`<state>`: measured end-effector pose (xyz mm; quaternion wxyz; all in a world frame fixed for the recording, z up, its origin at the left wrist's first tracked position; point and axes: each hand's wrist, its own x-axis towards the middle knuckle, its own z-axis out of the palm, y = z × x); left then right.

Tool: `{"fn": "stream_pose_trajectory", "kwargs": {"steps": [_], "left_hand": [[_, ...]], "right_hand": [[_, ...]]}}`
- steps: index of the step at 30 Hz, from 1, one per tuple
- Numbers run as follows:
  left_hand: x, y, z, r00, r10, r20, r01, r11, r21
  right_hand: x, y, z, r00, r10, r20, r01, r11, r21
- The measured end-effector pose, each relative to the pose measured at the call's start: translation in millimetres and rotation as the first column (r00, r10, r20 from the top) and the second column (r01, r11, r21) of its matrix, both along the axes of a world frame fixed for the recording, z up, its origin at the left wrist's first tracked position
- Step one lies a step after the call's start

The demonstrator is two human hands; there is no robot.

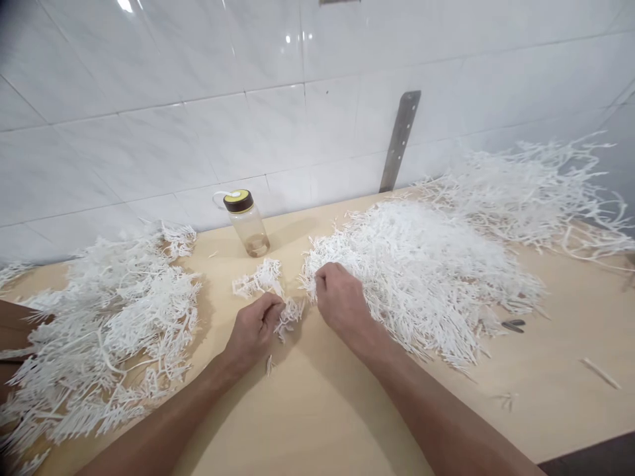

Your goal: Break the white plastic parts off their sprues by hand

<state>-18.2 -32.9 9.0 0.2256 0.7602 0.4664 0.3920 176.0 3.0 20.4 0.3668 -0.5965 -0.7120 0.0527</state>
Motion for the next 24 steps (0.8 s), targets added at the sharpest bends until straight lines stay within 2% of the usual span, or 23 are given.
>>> {"fn": "stream_pose_trajectory", "kwargs": {"steps": [3,6,8,10,12,14,18,22,24], "left_hand": [[-2,5,-0.9,0.986,0.122,0.114,-0.118,0.992,-0.04],[-3,6,-2.3,0.976,0.149,0.161,-0.14,0.988,-0.061],[-2,4,-3.6,0.974,0.144,0.173,-0.131,0.988,-0.084],[-1,2,-5.2,0.971,0.14,0.195,-0.115,0.985,-0.131],[0,1,-6.5,0.962,0.135,0.238,-0.09,0.977,-0.192],[2,0,-6.7,0.942,0.123,0.311,-0.04,0.965,-0.26],[5,0,-2.3,0.866,0.134,0.481,0.06,0.928,-0.368],[6,4,2.4,0.816,0.218,0.536,0.01,0.921,-0.391],[5,7,2.7,0.797,0.258,0.547,-0.023,0.916,-0.399]], "right_hand": [[16,5,7.3,0.991,-0.098,-0.096,0.109,0.987,0.119],[18,3,15.4,0.983,-0.098,-0.152,0.129,0.969,0.21],[11,-3,18.1,0.981,-0.005,-0.194,0.041,0.982,0.183],[1,-10,17.9,0.964,0.122,-0.235,-0.104,0.991,0.086],[-10,-16,15.7,0.937,0.23,-0.264,-0.243,0.97,-0.014],[-17,-20,13.5,0.912,0.286,-0.294,-0.323,0.942,-0.086],[-19,-22,14.0,0.899,0.303,-0.316,-0.353,0.929,-0.114],[-20,-25,15.4,0.909,0.314,-0.275,-0.334,0.942,-0.027],[-24,-28,13.1,0.916,0.328,-0.233,-0.343,0.939,-0.027]]}}
